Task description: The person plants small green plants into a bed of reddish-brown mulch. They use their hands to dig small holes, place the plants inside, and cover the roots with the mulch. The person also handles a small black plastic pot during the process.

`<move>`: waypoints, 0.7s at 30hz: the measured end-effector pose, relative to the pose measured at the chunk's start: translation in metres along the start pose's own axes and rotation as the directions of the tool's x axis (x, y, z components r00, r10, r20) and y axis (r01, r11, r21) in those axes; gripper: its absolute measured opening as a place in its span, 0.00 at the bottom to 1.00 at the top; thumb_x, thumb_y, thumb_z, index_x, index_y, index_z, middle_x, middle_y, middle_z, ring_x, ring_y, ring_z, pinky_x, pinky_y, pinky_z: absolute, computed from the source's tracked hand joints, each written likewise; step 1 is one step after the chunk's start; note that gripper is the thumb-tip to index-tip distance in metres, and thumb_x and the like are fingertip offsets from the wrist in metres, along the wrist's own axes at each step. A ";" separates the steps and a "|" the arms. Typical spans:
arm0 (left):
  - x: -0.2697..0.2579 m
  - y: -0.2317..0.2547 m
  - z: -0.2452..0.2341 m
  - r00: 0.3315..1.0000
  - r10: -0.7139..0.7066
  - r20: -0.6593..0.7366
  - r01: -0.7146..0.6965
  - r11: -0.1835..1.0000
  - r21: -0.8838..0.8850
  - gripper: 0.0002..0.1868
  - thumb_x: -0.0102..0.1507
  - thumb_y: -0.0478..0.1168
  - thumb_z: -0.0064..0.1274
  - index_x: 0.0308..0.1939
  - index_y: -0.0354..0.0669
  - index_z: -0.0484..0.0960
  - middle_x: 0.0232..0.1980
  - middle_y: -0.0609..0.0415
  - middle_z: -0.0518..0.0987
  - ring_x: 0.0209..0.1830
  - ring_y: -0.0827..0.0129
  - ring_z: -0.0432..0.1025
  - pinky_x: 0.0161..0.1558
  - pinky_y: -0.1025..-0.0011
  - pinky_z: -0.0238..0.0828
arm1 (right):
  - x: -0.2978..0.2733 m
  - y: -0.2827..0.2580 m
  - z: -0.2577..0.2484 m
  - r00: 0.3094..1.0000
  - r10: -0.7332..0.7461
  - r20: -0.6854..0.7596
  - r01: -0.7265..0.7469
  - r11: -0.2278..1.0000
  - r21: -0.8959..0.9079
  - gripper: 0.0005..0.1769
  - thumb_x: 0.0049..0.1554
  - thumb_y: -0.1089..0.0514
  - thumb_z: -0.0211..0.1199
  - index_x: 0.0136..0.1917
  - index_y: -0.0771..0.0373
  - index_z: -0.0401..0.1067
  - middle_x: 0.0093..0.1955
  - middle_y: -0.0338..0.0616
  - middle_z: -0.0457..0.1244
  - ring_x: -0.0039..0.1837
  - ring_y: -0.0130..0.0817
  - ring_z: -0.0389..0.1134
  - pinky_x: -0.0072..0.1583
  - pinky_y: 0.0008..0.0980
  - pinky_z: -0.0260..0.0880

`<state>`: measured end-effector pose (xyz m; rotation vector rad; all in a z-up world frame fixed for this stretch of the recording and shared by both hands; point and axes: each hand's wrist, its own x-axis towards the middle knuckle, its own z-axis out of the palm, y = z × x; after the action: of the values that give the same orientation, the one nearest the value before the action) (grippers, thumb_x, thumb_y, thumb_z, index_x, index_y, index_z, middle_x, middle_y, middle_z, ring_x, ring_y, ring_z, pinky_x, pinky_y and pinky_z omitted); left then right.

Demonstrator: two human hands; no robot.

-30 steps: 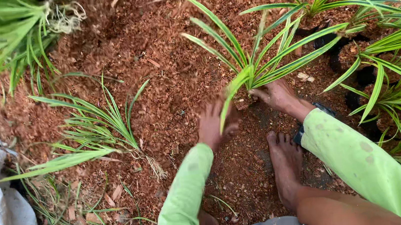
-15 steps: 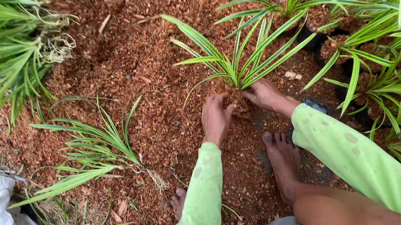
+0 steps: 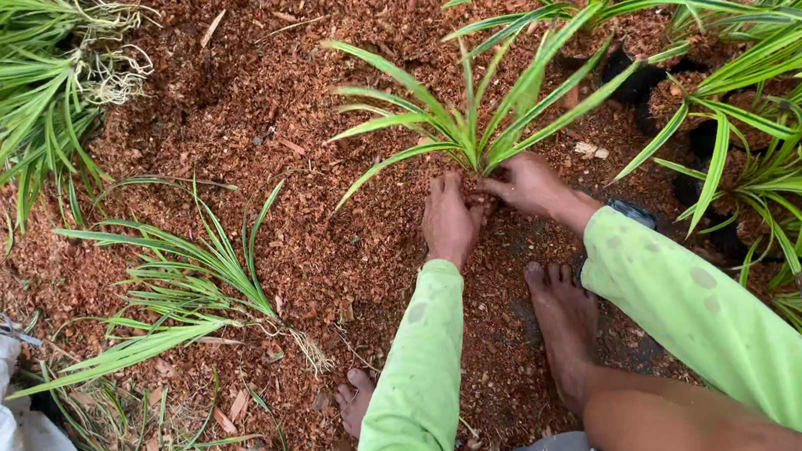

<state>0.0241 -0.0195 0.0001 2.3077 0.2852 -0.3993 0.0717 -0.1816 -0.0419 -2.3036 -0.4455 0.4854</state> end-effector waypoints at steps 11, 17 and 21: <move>0.018 -0.010 0.004 0.997 -0.050 0.056 0.054 0.996 -0.070 0.29 0.51 0.33 0.62 0.54 0.42 0.68 0.58 0.34 0.67 0.56 0.34 0.68 0.58 0.43 0.65 | -0.009 0.014 0.026 0.831 0.503 0.239 -0.553 0.696 0.458 0.18 0.61 0.51 0.51 0.44 0.70 0.71 0.34 0.53 0.66 0.30 0.34 0.68 0.30 0.27 0.69; 0.032 -0.022 0.036 0.997 -0.055 0.057 0.051 0.996 0.075 0.24 0.56 0.32 0.57 0.53 0.47 0.66 0.59 0.37 0.67 0.51 0.38 0.71 0.54 0.45 0.70 | -0.026 0.028 0.035 0.939 0.309 -0.153 -0.224 0.885 0.408 0.06 0.58 0.60 0.58 0.41 0.65 0.70 0.34 0.48 0.63 0.31 0.35 0.66 0.35 0.31 0.66; -0.011 -0.008 -0.027 0.975 0.085 0.204 -0.108 0.989 0.105 0.26 0.58 0.40 0.53 0.61 0.52 0.66 0.58 0.42 0.68 0.55 0.41 0.71 0.53 0.47 0.68 | -0.058 -0.016 0.008 0.966 -0.111 -0.232 0.084 0.989 -0.123 0.17 0.52 0.50 0.64 0.55 0.56 0.73 0.41 0.53 0.68 0.43 0.53 0.70 0.44 0.49 0.69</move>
<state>0.0170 0.0046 0.0163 2.3604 0.0516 -0.6070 0.0154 -0.1919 -0.0234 -2.3966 -0.4748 0.1344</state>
